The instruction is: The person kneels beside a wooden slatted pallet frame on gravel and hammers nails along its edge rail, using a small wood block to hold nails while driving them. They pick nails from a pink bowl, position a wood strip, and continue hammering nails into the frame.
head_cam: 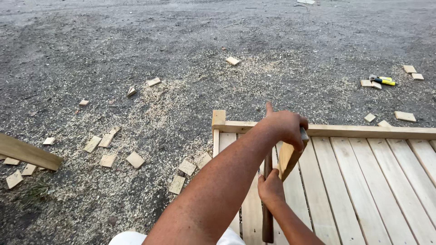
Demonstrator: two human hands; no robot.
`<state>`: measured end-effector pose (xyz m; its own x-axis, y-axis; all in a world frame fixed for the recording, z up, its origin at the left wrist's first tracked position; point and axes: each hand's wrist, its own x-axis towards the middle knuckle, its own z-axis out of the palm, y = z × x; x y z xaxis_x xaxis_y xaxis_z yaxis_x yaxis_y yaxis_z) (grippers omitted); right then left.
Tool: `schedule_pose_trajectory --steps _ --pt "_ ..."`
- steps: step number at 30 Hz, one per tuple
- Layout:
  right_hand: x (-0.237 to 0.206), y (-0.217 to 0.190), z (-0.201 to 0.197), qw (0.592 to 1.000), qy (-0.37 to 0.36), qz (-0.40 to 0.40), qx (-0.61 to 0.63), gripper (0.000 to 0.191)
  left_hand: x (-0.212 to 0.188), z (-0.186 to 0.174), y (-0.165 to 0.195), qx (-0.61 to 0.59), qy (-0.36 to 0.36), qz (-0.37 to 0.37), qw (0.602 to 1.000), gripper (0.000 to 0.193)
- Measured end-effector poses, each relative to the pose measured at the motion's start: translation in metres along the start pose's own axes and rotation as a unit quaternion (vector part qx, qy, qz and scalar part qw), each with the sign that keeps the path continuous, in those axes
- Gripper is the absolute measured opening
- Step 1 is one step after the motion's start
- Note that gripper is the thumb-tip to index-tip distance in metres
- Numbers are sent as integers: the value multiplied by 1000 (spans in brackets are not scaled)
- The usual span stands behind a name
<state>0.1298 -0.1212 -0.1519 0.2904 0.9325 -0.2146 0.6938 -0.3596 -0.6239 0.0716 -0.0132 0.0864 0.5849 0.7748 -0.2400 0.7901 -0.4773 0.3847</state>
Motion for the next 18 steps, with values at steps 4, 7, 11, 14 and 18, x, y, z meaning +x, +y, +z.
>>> schedule_pose_trajectory --steps 4,7,11,14,18 --pt "-18 14 -2 998 -54 10 -41 41 2 23 -9 -111 81 36 990 83" --pt "-38 26 -1 993 -81 18 -78 44 3 33 -5 -164 119 38 979 91" --pt "-41 31 1 993 -74 -24 -91 46 -9 39 27 -105 79 32 991 76" --pt "-34 34 -6 991 -110 20 -79 43 -15 10 36 -237 96 17 966 72" --pt "-38 56 -25 987 -123 23 -104 44 -18 -65 3 -273 166 -1 948 60"
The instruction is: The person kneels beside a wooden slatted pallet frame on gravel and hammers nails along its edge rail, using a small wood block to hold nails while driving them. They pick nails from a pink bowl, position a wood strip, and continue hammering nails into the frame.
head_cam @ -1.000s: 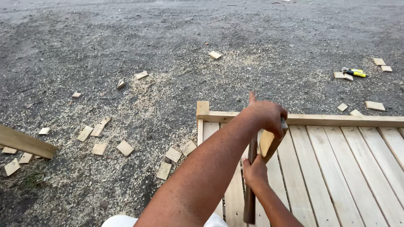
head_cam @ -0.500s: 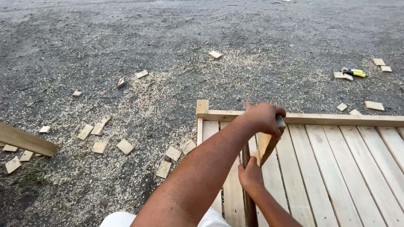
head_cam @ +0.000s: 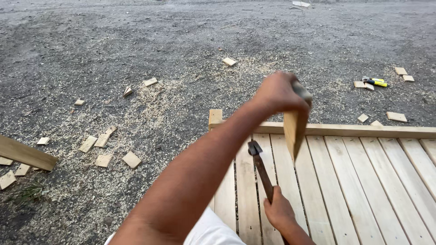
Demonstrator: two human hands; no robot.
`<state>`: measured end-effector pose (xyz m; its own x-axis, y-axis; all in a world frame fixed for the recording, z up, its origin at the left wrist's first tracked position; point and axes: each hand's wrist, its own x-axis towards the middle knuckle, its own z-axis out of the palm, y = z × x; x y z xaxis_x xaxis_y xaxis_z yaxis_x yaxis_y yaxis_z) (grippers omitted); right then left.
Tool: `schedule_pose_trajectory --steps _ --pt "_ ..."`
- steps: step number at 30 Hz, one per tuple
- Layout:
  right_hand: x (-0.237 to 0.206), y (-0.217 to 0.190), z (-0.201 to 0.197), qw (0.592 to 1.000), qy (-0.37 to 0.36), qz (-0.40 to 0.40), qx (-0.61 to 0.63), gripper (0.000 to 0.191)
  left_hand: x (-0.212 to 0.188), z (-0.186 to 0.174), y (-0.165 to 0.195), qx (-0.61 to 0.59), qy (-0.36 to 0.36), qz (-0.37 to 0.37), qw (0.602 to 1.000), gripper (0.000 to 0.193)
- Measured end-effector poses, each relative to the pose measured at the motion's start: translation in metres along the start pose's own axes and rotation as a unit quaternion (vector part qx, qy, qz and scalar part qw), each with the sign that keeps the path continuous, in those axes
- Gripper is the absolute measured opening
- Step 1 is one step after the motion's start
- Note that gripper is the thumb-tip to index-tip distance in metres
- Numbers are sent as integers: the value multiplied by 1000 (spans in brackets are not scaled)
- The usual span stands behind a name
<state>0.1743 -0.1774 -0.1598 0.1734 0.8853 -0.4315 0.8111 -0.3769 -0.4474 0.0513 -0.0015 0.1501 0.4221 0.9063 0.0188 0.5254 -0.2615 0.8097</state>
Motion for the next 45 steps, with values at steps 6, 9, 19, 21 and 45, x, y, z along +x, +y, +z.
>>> schedule_pose_trajectory --steps 6,9,19,21,45 --pt "-14 65 4 999 -14 27 34 44 -3 -62 -27 43 67 -46 996 60" --pt "-5 88 11 997 -7 42 66 48 -10 -51 -54 71 49 -70 994 63" --pt "7 37 -44 990 97 -7 100 53 0 -31 -114 105 78 -119 984 66" --pt "7 15 -65 986 120 -44 107 52 4 -32 -112 115 67 -145 980 69" --pt "19 2 -87 957 173 -145 184 41 13 -34 -111 107 69 -164 978 79"
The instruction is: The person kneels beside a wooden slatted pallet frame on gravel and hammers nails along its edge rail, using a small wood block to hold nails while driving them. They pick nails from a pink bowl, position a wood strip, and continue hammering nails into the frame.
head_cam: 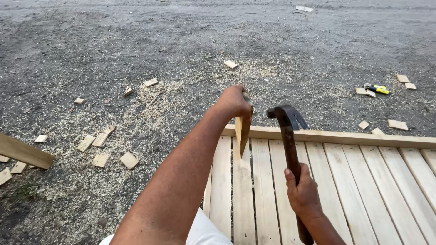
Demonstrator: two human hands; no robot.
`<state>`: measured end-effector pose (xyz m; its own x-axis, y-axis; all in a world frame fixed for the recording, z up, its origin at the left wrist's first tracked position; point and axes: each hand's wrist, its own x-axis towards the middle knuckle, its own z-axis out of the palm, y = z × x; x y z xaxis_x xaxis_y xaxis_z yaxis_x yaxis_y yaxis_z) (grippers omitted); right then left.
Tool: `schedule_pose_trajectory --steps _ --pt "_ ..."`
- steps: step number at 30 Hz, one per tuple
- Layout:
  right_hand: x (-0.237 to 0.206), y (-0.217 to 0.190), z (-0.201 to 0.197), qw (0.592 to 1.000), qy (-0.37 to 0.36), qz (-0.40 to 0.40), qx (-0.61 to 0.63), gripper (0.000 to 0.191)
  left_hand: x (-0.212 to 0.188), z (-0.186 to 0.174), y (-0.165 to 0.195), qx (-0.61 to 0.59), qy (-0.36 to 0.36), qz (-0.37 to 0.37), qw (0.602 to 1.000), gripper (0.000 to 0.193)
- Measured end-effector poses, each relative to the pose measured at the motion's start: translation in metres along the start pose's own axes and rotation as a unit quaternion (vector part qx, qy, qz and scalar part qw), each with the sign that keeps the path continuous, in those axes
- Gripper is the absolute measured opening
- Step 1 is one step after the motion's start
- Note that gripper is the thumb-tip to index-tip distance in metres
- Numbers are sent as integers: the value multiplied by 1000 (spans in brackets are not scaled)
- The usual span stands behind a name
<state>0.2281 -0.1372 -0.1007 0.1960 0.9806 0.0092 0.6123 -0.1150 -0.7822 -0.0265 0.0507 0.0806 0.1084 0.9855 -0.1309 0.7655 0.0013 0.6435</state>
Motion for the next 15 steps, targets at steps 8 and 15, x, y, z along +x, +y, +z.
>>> schedule_pose_trajectory --steps 8,15 --pt "35 27 38 978 -82 18 -192 42 -8 -2 3 -51 -36 -35 997 70" --pt "6 -60 -12 986 -102 132 12 37 -9 -1 3 -30 -18 -23 999 77"
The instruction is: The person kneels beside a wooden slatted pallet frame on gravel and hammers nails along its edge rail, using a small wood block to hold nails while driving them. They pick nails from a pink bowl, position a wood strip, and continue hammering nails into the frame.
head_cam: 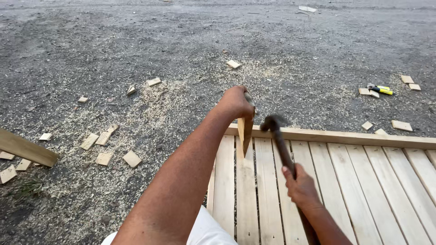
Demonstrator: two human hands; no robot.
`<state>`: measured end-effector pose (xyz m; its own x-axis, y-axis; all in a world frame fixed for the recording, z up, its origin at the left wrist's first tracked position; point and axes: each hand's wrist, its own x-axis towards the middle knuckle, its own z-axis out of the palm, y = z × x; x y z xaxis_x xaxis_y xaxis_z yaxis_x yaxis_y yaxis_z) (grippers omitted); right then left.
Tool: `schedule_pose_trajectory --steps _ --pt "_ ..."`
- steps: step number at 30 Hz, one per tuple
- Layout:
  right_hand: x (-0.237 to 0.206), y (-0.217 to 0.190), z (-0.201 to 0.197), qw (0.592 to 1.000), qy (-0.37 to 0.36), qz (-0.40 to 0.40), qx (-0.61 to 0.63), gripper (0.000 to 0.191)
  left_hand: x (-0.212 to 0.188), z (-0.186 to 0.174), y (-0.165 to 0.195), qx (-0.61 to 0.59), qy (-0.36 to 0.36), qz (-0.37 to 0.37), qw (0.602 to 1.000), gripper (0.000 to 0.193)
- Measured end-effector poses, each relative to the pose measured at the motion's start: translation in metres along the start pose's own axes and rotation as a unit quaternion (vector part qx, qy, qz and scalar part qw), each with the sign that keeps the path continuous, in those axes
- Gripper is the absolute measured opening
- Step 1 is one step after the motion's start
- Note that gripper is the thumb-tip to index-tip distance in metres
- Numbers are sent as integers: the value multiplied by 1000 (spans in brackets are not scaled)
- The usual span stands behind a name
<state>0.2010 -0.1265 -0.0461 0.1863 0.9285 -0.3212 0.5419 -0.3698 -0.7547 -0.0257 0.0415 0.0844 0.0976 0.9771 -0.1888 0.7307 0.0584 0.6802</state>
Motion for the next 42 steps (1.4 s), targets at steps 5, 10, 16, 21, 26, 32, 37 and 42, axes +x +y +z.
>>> schedule_pose_trajectory --steps 5,10,16,21,26,32,37,42 --pt "5 10 -13 979 122 -156 47 43 1 -7 -3 18 -2 -29 999 60" --pt "42 67 28 974 94 -135 -158 46 -3 -8 -9 5 9 -33 999 63" --pt "48 52 26 990 -34 61 -126 43 -8 -8 -10 17 25 0 1000 59" --pt "15 13 -4 998 -9 49 -46 43 -6 -7 -14 29 33 11 999 54" --pt "2 15 3 996 55 -34 -56 44 2 -6 -13 -1 1 -24 1000 59" --pt "29 14 6 982 -30 88 -167 40 -4 -1 -19 26 57 40 997 72" --pt "25 25 -20 991 -28 122 -41 46 -11 -1 -23 -20 50 76 996 68" --pt "15 47 -35 982 -2 178 57 42 -14 11 -1 -51 17 77 996 89"
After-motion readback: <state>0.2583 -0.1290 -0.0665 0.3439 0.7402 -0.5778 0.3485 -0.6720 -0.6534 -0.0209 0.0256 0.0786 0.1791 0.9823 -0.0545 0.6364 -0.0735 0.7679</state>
